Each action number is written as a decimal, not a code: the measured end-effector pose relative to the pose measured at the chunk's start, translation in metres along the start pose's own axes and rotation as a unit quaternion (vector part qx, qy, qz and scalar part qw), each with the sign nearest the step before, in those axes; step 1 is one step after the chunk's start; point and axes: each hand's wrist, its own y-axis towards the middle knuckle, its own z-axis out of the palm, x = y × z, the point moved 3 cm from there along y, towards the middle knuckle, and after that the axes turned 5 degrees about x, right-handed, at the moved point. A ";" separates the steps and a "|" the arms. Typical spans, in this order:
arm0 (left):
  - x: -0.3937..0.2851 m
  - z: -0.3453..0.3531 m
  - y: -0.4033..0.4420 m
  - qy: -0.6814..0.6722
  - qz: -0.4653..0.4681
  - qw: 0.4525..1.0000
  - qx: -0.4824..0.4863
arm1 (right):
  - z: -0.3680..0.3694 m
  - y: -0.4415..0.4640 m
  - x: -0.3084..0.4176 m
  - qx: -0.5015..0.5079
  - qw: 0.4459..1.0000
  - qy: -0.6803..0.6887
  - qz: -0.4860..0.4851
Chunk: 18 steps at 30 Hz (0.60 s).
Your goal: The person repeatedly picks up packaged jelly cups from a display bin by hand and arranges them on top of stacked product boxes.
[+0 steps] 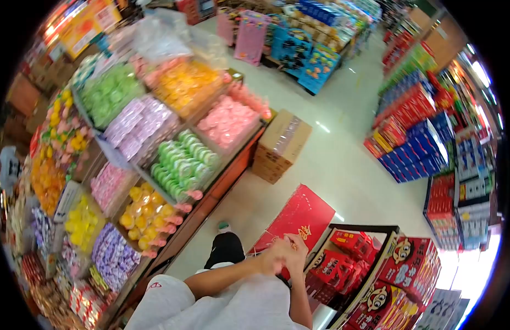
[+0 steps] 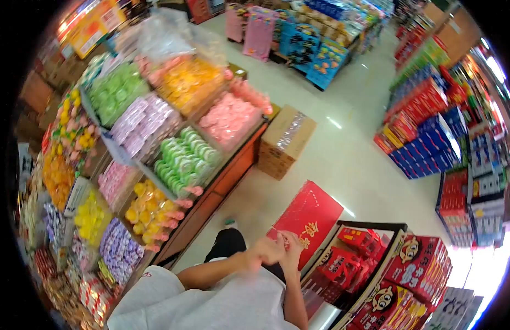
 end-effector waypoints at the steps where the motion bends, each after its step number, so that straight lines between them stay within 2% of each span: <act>1: 0.013 -0.023 -0.013 0.027 -0.038 0.997 -0.061 | 0.013 0.007 -0.001 0.029 1.000 -0.004 -0.011; 2: 0.031 -0.041 -0.025 0.013 -0.046 0.992 -0.115 | 0.022 0.013 -0.006 0.057 0.998 -0.012 -0.022; 4: 0.019 -0.073 -0.050 0.126 -0.084 0.967 -0.207 | 0.052 0.017 0.023 0.103 0.994 -0.036 -0.029; 8: 0.028 -0.141 -0.098 0.270 -0.089 0.913 -0.294 | 0.108 0.037 0.065 0.182 0.983 -0.018 -0.022; 11: 0.006 -0.172 -0.134 0.341 -0.117 0.868 -0.341 | 0.150 0.037 0.067 0.231 0.967 -0.024 -0.102; 12: -0.003 -0.173 -0.147 0.349 -0.125 0.856 -0.361 | 0.160 0.028 0.066 0.264 0.961 -0.017 -0.076; 13: -0.010 -0.179 -0.154 0.359 -0.124 0.844 -0.380 | 0.168 0.027 0.064 0.280 0.957 -0.015 -0.080; 14: -0.019 -0.182 -0.159 0.319 -0.082 0.858 -0.395 | 0.177 0.027 0.065 0.295 0.952 -0.013 -0.085; 18: -0.014 -0.183 -0.192 0.329 -0.078 0.814 -0.473 | 0.189 0.018 0.071 0.352 0.929 -0.016 -0.110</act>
